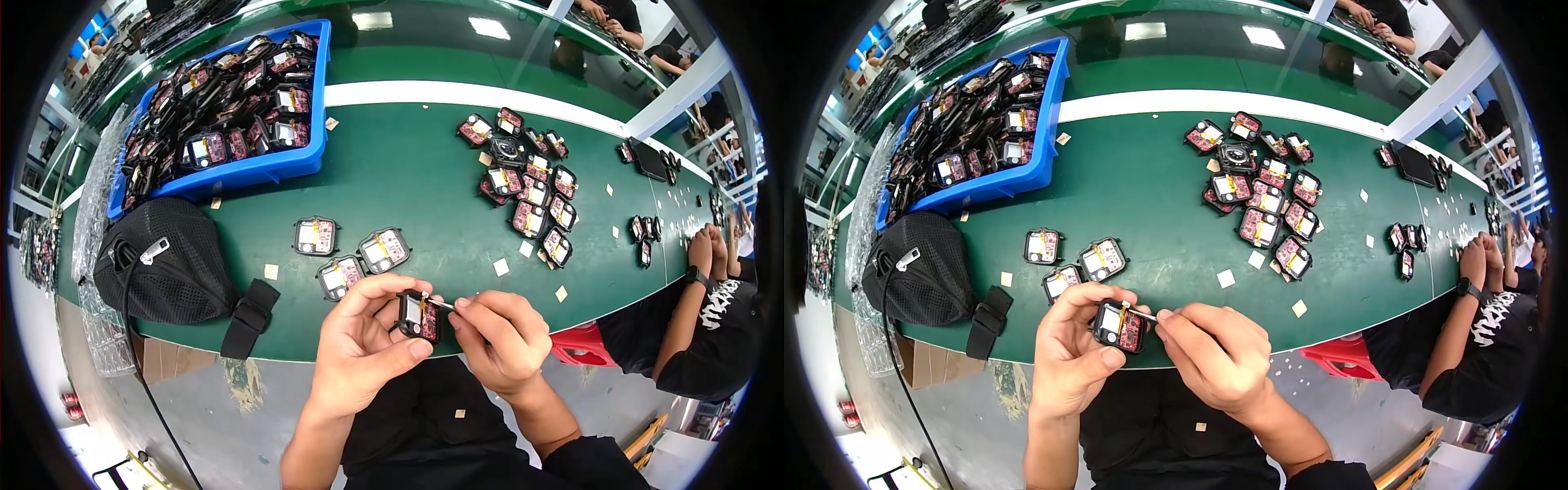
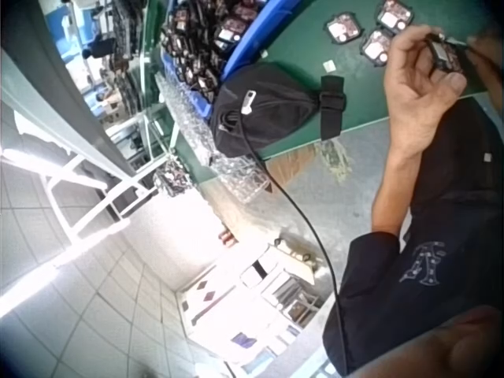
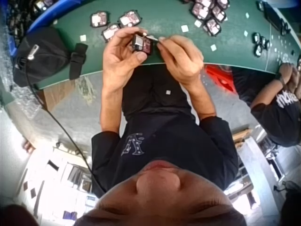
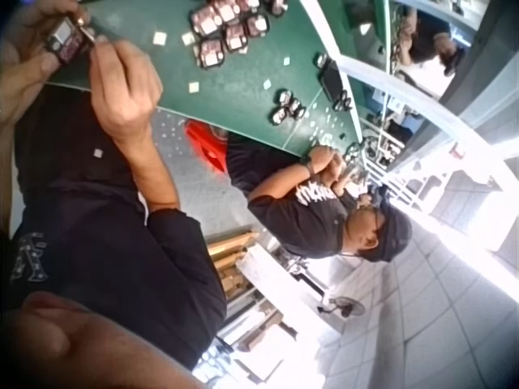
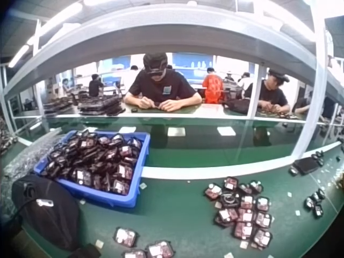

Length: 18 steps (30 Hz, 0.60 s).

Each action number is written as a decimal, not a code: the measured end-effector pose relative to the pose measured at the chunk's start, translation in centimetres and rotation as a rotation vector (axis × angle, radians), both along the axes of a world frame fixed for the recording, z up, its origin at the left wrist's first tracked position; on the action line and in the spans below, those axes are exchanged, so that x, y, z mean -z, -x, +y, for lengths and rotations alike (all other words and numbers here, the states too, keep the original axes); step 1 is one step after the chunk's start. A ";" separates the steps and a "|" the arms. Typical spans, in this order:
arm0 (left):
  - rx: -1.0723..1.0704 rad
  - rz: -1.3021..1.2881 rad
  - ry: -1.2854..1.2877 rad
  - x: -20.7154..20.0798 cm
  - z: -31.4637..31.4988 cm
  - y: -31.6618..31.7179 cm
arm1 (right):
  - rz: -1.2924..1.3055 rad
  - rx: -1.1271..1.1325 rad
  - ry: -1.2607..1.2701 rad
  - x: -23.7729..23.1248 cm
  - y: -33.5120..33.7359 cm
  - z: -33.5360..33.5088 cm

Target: Assemble small electronic components (smartwatch-like devices) using tweezers.

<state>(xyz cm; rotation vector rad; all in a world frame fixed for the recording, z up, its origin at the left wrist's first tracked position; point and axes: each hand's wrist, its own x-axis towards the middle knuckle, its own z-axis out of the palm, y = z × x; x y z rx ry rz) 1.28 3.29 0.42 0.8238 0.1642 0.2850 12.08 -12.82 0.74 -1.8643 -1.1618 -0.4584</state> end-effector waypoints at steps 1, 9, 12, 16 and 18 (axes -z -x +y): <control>0.007 0.007 0.007 0.0 0.0 0.0 | -0.002 0.003 -0.004 0.0 0.0 0.0; 0.029 -0.026 -0.009 0.1 -0.1 0.0 | -0.039 0.003 -0.006 0.0 -0.1 0.1; 0.023 -0.031 -0.002 0.1 -0.1 0.0 | -0.046 0.012 -0.054 0.2 -0.2 0.3; 0.025 -0.038 0.002 0.3 -0.1 0.0 | -0.036 0.021 -0.023 0.1 0.0 0.2; 0.034 -0.042 -0.004 0.3 -0.1 0.0 | -0.057 0.028 -0.036 0.2 -0.1 0.2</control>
